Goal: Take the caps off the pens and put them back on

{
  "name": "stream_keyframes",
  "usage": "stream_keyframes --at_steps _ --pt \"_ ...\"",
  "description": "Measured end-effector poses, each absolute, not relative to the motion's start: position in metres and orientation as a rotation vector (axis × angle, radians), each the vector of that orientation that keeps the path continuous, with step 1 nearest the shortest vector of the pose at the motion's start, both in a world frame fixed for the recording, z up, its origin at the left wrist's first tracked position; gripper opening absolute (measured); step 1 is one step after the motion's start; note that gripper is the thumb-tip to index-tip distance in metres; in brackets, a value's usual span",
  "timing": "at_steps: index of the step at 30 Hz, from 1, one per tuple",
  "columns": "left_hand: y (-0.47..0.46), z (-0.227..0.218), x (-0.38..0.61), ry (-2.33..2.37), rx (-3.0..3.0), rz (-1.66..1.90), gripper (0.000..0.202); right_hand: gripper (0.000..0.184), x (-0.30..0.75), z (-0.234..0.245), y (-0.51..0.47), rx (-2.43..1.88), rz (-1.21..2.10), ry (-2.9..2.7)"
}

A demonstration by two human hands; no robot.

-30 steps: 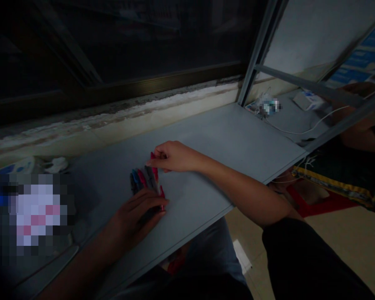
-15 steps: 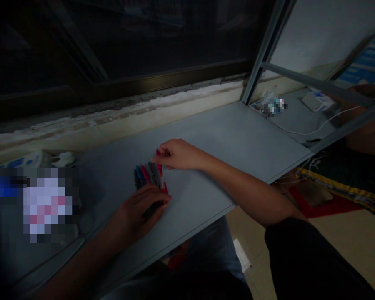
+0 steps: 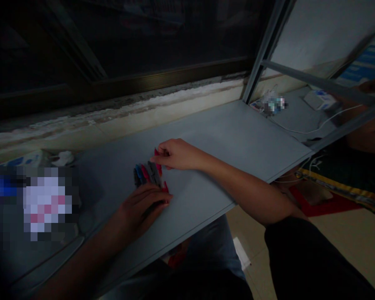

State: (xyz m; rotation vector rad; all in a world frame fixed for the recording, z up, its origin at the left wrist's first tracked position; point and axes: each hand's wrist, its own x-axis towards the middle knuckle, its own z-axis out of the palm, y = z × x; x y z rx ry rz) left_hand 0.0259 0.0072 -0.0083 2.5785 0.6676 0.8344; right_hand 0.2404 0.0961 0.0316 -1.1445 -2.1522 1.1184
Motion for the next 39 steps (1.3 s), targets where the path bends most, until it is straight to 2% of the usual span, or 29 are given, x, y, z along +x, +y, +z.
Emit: stream_keyframes --at_steps 4,9,13,19,24,31,34,39 --pt "0.006 -0.007 0.027 0.670 2.634 0.867 0.015 0.030 0.241 0.033 0.096 -1.173 1.085 -2.160" --pt "0.007 -0.006 0.029 0.848 2.710 1.001 0.029 0.029 0.253 0.038 0.109 -1.364 0.958 -2.216" --pt "0.012 -0.010 0.028 1.199 2.698 0.964 0.017 0.029 0.263 0.036 0.120 -1.602 0.691 -2.431" --pt "0.016 -0.015 0.028 1.404 2.759 0.785 0.019 0.047 0.263 0.031 0.117 -1.717 0.557 -2.489" --pt "0.014 -0.014 0.033 1.406 2.842 0.612 0.026 0.043 0.252 0.034 0.101 -1.463 0.592 -2.520" --pt "0.012 -0.020 0.033 1.498 2.805 0.571 0.054 0.039 0.231 0.027 0.083 -1.254 0.561 -2.705" --pt "0.012 -0.021 0.031 1.575 2.761 0.574 0.056 0.035 0.228 0.028 0.080 -1.243 0.539 -2.754" --pt "0.011 -0.016 0.029 1.606 2.736 0.467 0.048 0.032 0.227 0.033 0.076 -1.326 0.508 -2.782"
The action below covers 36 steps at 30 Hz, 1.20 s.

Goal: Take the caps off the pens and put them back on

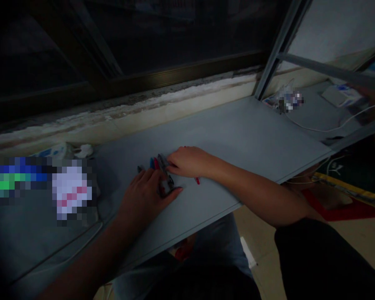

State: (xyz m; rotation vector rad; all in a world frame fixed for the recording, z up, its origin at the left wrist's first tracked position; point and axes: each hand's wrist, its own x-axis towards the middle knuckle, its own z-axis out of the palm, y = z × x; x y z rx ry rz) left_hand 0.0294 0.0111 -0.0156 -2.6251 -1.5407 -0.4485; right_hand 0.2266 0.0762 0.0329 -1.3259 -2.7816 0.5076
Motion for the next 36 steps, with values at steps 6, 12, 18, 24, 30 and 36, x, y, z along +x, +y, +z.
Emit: stream_keyframes --at_steps 6,12,18,24,30,36 --pt "0.008 -0.012 0.032 -1.513 -2.620 -0.453 0.021 0.035 0.225 0.028 0.075 -1.290 0.456 -2.819" --pt "0.014 -0.014 0.027 -1.554 -2.541 -0.686 0.015 0.046 0.226 0.026 0.075 -1.281 0.548 -2.726" --pt "0.016 -0.006 0.016 -1.589 -2.402 -1.016 0.017 0.058 0.223 0.025 0.077 -1.188 0.799 -2.269" --pt "0.010 -0.002 0.017 -1.471 -2.557 -1.333 0.018 0.063 0.221 0.032 0.078 -0.972 1.435 -1.532" --pt "0.009 -0.006 0.018 -1.461 -2.593 -1.270 0.017 0.056 0.222 0.032 0.078 -0.950 1.477 -1.493" --pt "0.013 -0.008 0.014 -1.410 -2.536 -1.089 0.015 0.046 0.215 0.030 0.075 -1.007 1.532 -1.399"
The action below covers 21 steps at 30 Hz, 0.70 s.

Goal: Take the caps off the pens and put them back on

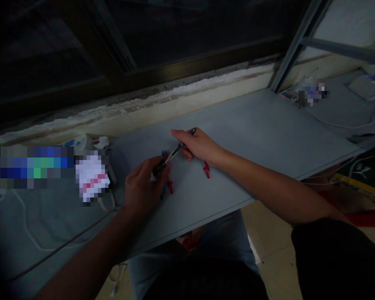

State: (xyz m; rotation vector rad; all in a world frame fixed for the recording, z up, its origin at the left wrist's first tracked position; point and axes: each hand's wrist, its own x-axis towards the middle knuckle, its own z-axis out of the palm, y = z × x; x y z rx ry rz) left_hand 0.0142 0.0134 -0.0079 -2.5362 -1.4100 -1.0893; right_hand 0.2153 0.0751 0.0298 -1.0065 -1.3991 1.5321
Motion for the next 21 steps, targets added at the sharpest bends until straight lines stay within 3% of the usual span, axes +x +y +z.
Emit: stream_keyframes --at_steps 9,13,16,19,21 --pt "0.011 -0.003 0.019 -1.498 -2.867 -1.107 0.033 0.055 0.235 0.040 0.082 -0.780 1.495 -1.789" --pt "0.012 -0.003 0.017 -1.600 -2.882 -1.170 0.030 0.031 0.249 0.047 0.095 -0.671 1.511 -1.932" --pt "0.017 -0.002 0.013 -1.705 -2.839 -1.088 0.032 0.032 0.255 0.045 0.103 -0.738 1.483 -1.917" --pt "0.019 0.000 0.012 -1.781 -2.821 -1.012 0.035 0.044 0.258 0.042 0.107 -0.875 1.431 -1.943" --pt "0.020 0.000 0.012 -1.787 -2.831 -1.008 0.037 0.038 0.260 0.041 0.108 -0.869 1.412 -1.964"
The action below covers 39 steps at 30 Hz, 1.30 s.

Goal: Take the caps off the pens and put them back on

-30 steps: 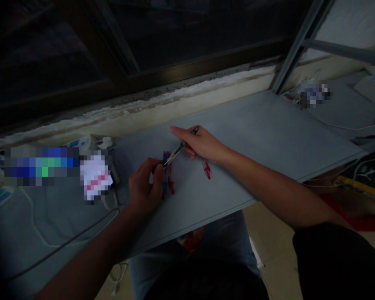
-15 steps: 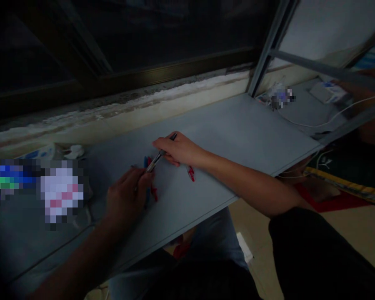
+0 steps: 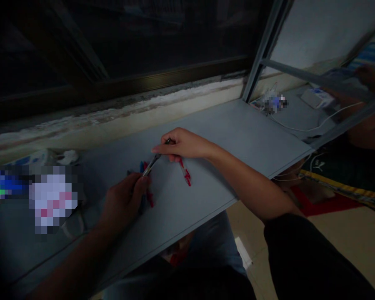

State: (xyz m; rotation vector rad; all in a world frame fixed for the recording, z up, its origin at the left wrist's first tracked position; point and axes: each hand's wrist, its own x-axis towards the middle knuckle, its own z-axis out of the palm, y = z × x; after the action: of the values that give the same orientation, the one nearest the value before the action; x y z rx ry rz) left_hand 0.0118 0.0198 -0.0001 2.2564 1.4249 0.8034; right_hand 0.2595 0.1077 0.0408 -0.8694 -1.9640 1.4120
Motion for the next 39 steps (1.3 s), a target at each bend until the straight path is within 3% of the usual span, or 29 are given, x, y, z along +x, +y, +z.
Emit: stream_keyframes --at_steps 5,8,13,17,23,39 --pt "0.0196 -0.0036 0.0135 1.419 2.246 0.866 0.035 0.034 0.2619 0.0424 0.1060 -0.840 1.354 -1.886" --pt "0.0196 -0.0064 0.0148 1.418 2.233 0.915 0.033 0.051 0.2611 0.0391 0.1053 -1.017 1.291 -1.916" --pt "0.0200 -0.0073 0.0155 1.405 2.172 0.924 0.031 0.035 0.2616 0.0337 0.1100 -0.861 1.383 -1.805" --pt "0.0183 -0.0035 0.0159 1.397 2.115 0.899 0.027 0.033 0.2609 0.0350 0.1107 -0.769 1.459 -1.667" --pt "0.0109 0.0004 0.0185 1.241 1.976 0.837 0.039 0.031 0.2560 0.0372 0.1050 -0.637 1.540 -1.495" --pt "0.0119 -0.0006 0.0180 1.216 1.990 0.840 0.030 0.028 0.2581 0.0412 0.1124 -0.724 1.243 -1.341"
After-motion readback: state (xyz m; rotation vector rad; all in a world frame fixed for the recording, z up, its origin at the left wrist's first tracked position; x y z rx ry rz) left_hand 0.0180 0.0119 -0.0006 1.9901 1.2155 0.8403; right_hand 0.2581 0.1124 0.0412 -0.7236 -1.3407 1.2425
